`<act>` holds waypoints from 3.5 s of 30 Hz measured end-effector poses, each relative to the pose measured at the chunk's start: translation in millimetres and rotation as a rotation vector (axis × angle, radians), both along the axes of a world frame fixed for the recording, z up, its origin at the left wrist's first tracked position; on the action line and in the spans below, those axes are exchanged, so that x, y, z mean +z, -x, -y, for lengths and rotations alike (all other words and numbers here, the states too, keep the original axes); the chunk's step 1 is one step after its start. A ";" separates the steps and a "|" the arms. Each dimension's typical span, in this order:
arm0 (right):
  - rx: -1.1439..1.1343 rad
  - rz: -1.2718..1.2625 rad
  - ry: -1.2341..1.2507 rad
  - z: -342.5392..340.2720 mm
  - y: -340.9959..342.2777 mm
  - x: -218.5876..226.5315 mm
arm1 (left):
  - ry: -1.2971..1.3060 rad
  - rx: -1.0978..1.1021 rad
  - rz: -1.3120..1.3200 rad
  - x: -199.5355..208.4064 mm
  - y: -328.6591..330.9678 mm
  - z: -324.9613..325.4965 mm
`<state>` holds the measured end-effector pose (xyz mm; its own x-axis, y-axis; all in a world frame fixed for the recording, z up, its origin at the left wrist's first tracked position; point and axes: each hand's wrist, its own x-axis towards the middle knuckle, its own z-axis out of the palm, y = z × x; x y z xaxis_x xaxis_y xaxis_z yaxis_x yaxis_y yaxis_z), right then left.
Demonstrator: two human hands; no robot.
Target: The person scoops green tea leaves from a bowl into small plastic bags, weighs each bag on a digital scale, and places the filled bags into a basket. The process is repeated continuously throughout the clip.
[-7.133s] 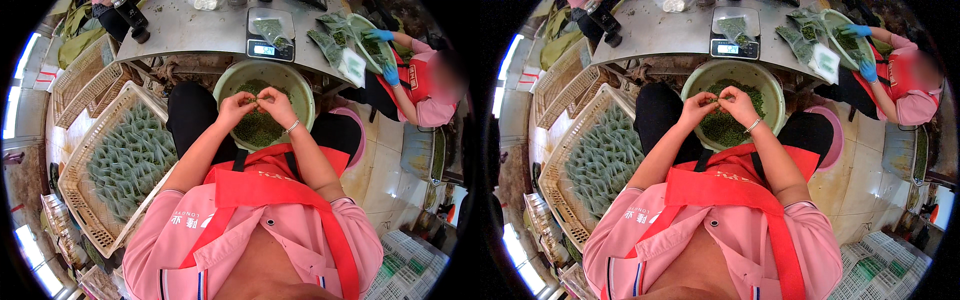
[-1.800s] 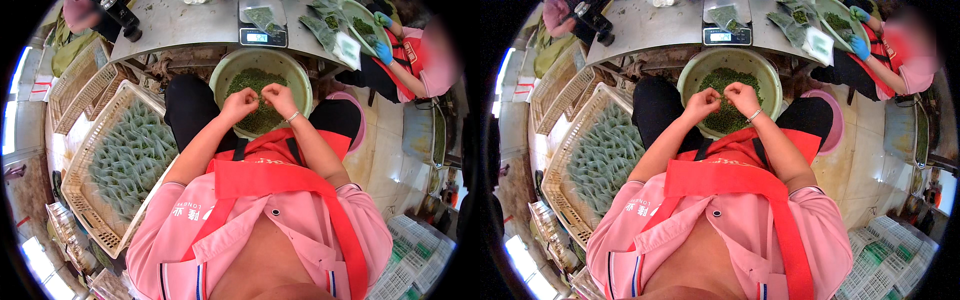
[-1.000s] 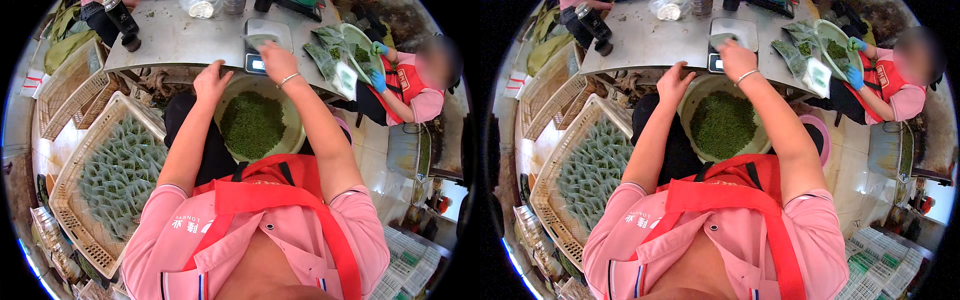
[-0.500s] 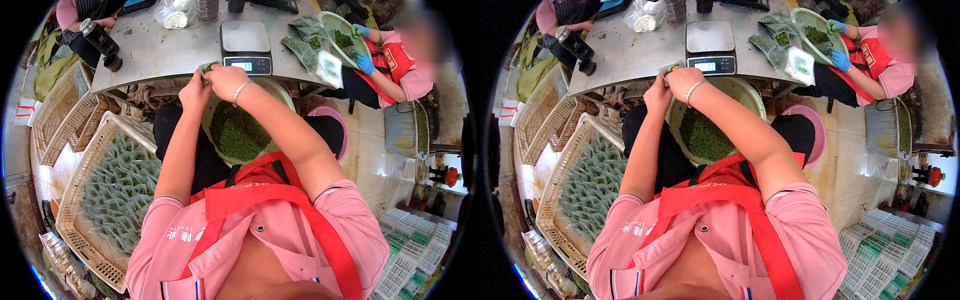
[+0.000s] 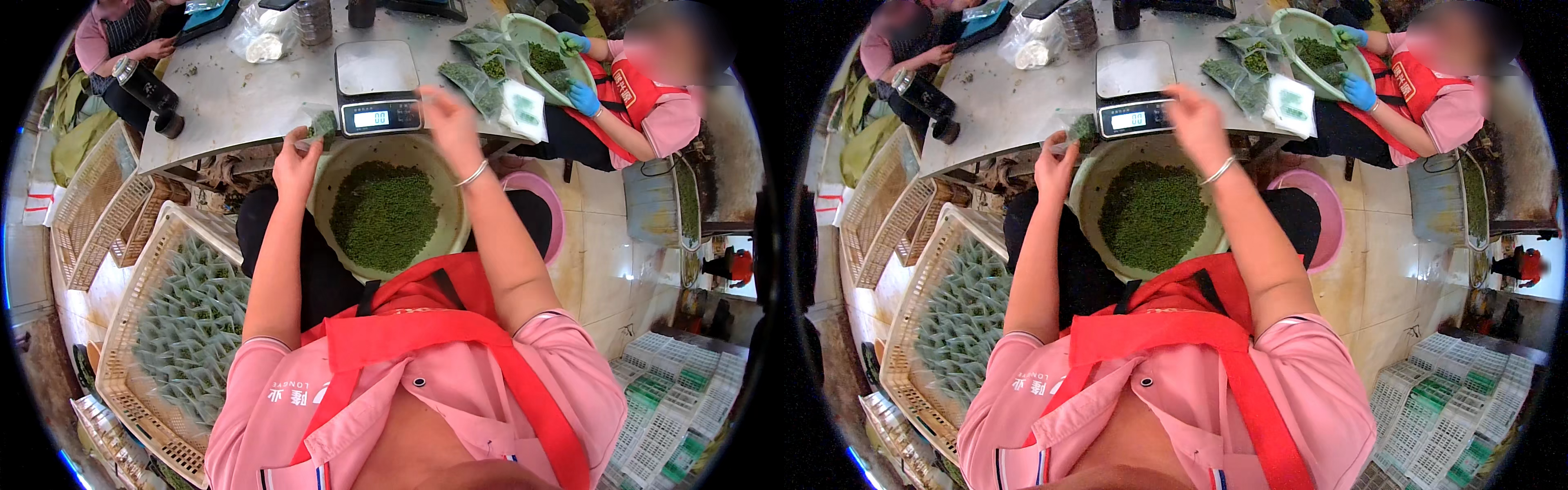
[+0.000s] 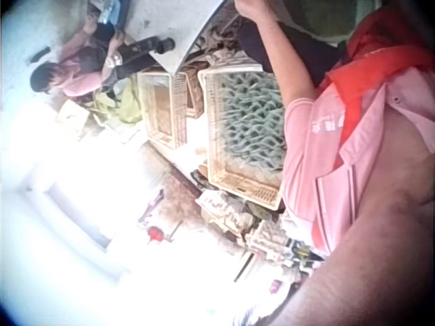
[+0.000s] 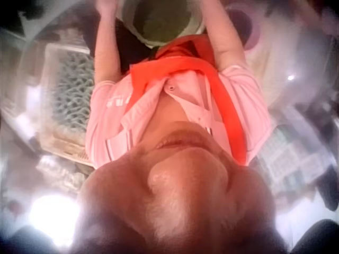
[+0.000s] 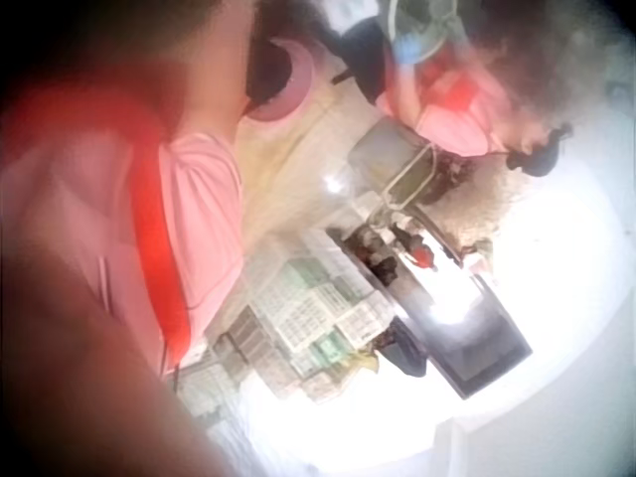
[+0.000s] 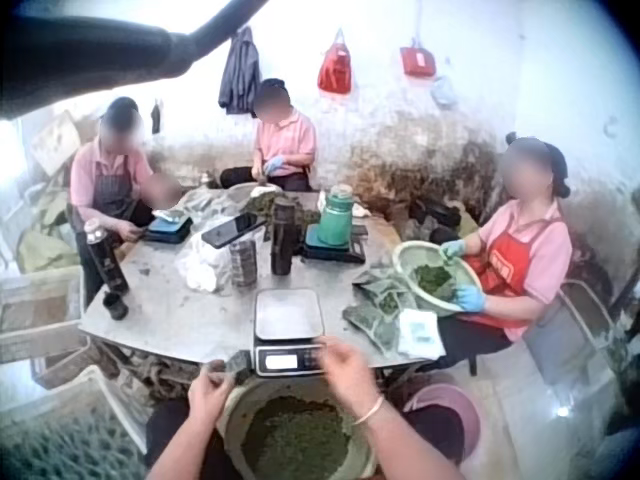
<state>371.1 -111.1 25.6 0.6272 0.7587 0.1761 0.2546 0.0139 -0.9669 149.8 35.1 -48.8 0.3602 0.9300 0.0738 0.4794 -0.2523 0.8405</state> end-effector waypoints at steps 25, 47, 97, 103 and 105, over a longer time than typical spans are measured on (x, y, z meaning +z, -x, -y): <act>-0.059 -0.155 -0.214 -8.7 6.5 36.1 | 0.132 -0.018 0.451 -6.0 14.8 6.5; 1.009 0.755 0.806 85.1 147.9 -240.3 | -0.195 1.245 -0.802 118.0 567.8 202.1; -0.092 0.415 0.032 -4.1 59.7 -57.4 | -0.156 -0.373 -0.025 27.3 39.8 94.6; 0.171 -0.278 0.142 38.7 94.2 -66.8 | 0.244 -0.519 0.291 -0.9 5.5 103.0; 0.213 -0.266 0.119 39.6 91.3 -67.9 | 0.528 -0.559 0.385 -8.1 6.5 105.6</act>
<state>279.8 -150.7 -42.3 0.4651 0.8825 -0.0694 -0.0031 -0.0767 -0.9970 143.3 -70.5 -57.0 0.8144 0.5702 -0.1076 0.0587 0.1036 0.9929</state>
